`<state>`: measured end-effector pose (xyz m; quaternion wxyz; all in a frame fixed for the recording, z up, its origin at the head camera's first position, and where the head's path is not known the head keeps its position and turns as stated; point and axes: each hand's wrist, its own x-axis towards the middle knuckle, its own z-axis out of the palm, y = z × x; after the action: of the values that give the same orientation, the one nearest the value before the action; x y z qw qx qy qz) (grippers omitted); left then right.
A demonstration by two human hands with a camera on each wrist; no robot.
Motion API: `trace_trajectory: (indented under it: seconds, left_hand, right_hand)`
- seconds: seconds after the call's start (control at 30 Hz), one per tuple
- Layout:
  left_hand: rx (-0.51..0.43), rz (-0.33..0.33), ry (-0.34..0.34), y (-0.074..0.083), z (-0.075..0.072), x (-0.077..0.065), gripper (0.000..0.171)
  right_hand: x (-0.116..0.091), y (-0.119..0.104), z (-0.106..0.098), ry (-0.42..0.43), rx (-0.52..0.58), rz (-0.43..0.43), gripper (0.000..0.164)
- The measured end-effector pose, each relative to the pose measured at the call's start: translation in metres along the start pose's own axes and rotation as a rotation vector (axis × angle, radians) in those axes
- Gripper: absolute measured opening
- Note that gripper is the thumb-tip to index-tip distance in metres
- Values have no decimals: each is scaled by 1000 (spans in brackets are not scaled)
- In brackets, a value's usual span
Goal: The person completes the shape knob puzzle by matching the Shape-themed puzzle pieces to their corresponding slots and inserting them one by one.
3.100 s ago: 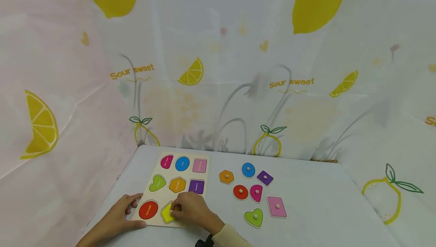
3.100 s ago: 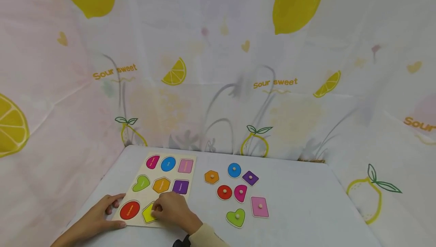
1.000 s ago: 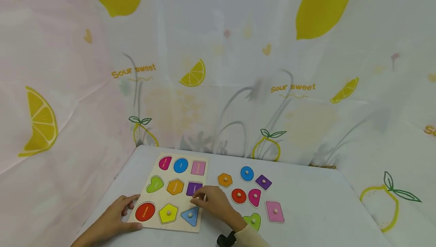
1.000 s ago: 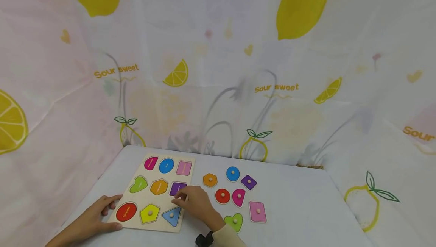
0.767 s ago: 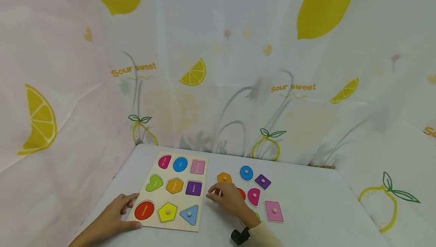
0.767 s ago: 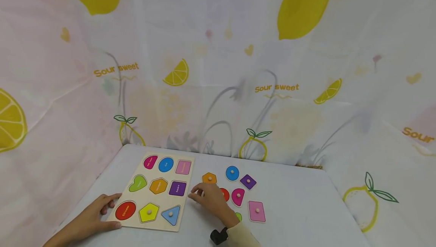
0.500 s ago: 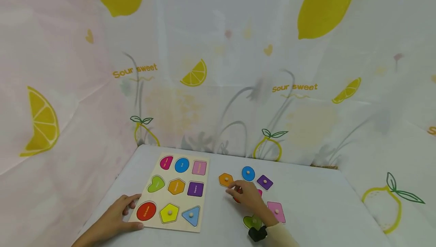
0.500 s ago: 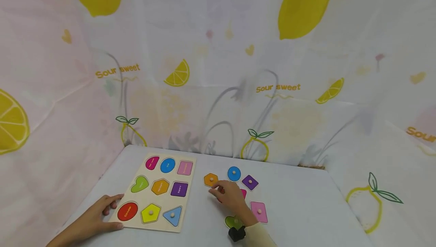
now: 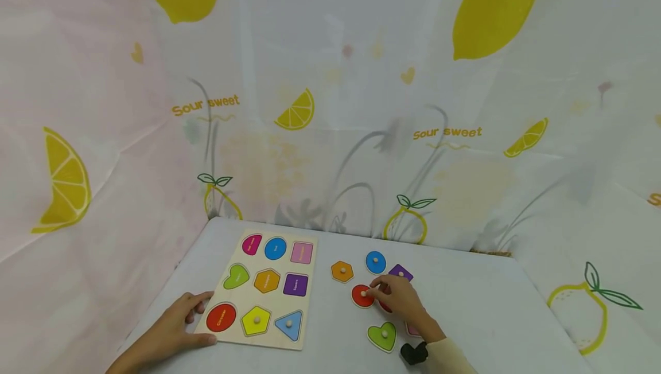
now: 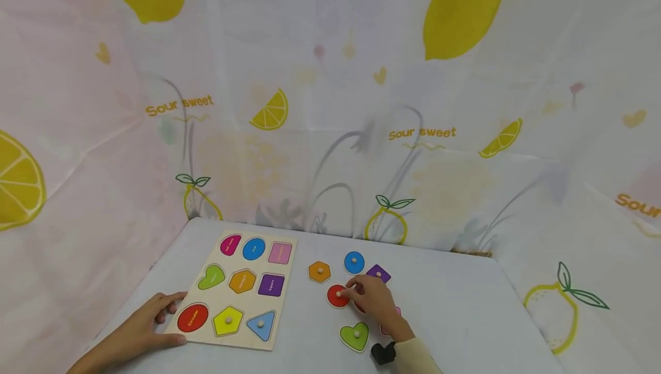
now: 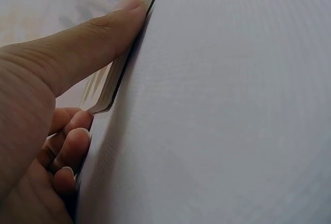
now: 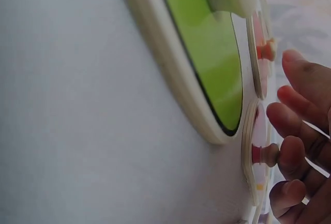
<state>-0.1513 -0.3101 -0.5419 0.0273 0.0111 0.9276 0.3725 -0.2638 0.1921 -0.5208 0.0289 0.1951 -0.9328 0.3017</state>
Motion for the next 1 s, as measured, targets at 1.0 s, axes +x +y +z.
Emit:
trace_trajectory:
  seconds: [1.0]
  left_hand:
    - [8, 19, -12, -1, -4, 2, 102]
  right_hand:
    - [3, -14, 14, -8, -62, -11, 14]
